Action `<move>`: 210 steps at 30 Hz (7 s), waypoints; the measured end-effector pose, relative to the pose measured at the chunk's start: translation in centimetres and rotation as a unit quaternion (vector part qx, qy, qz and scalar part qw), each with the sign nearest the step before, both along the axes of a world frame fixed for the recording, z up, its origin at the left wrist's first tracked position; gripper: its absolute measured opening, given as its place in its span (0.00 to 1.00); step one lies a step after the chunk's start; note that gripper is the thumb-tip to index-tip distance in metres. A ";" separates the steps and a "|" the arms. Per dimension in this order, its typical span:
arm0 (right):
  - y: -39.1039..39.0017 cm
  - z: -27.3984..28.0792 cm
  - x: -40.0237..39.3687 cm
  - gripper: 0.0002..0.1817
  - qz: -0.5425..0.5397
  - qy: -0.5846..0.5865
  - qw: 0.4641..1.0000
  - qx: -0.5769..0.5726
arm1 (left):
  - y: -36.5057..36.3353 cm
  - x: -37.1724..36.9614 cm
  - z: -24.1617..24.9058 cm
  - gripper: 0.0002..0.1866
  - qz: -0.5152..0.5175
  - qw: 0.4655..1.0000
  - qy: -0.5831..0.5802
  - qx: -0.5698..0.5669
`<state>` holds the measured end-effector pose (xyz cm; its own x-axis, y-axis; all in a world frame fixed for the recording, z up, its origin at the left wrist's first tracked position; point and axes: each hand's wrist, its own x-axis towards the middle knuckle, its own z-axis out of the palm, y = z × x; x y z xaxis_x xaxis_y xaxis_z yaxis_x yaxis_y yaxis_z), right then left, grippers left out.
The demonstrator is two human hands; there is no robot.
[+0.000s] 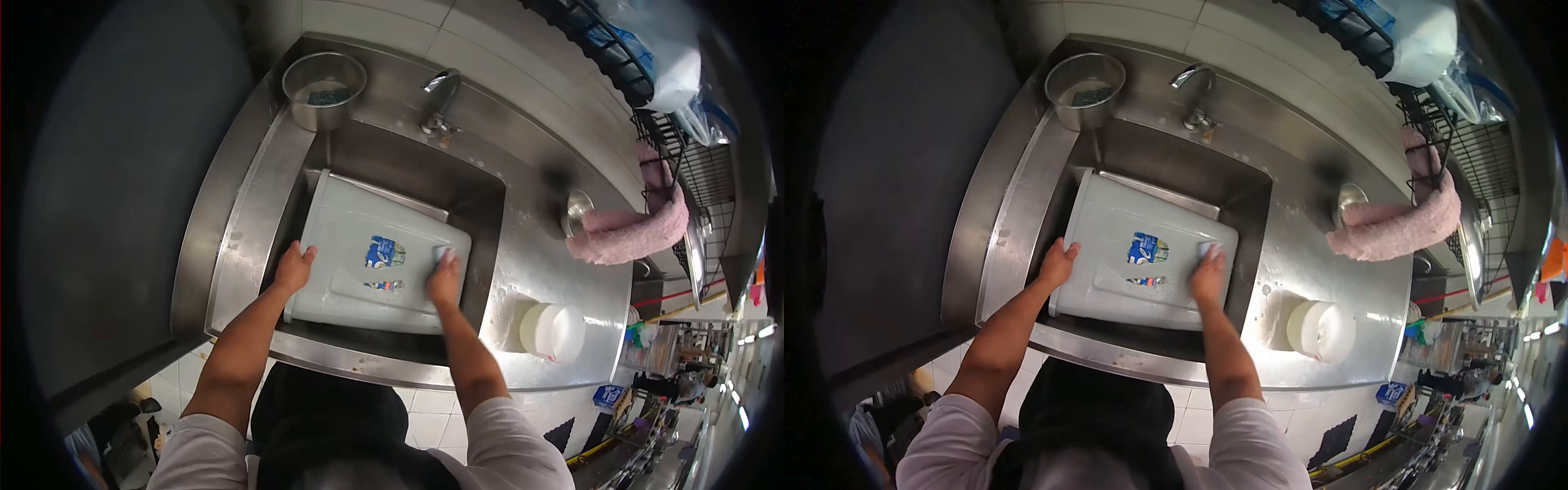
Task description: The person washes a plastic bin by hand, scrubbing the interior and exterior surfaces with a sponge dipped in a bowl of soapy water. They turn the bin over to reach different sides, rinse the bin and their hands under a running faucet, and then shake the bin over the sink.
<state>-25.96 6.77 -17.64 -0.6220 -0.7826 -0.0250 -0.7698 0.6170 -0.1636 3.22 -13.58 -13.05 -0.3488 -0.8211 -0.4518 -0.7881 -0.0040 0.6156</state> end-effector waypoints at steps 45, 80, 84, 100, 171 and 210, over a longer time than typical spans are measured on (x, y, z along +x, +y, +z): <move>21.6 22.7 -12.0 0.20 -0.313 0.001 0.940 -0.133 | -1.3 0.3 -3.3 0.27 -0.020 0.993 0.051 -0.102; 0.5 6.5 17.0 0.20 0.108 -0.173 0.974 0.093 | 0.5 2.4 -2.3 0.35 -0.006 0.998 0.053 0.027; 8.1 6.5 6.1 0.10 -0.008 -0.076 0.972 0.223 | 0.9 2.5 -4.3 0.36 0.018 0.999 0.036 -0.023; 7.5 -0.2 1.2 0.10 -0.143 -0.060 0.981 0.118 | 0.6 2.2 -2.3 0.29 -0.004 0.999 0.036 -0.008; 6.2 13.4 1.4 0.28 -0.073 -0.020 0.995 -0.064 | -6.2 -5.1 13.1 0.28 -0.054 0.991 -0.015 0.119; -9.7 10.3 9.8 0.32 0.039 0.003 0.960 -0.277 | -6.9 -7.0 9.4 0.35 0.039 0.987 0.064 -0.140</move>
<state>-16.18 -2.93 -7.36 -0.5601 -0.7190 0.4116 -0.8119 0.3776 -0.4452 -3.80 -20.52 -3.68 -0.3191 -0.9343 -0.1592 -0.7078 0.1232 0.6956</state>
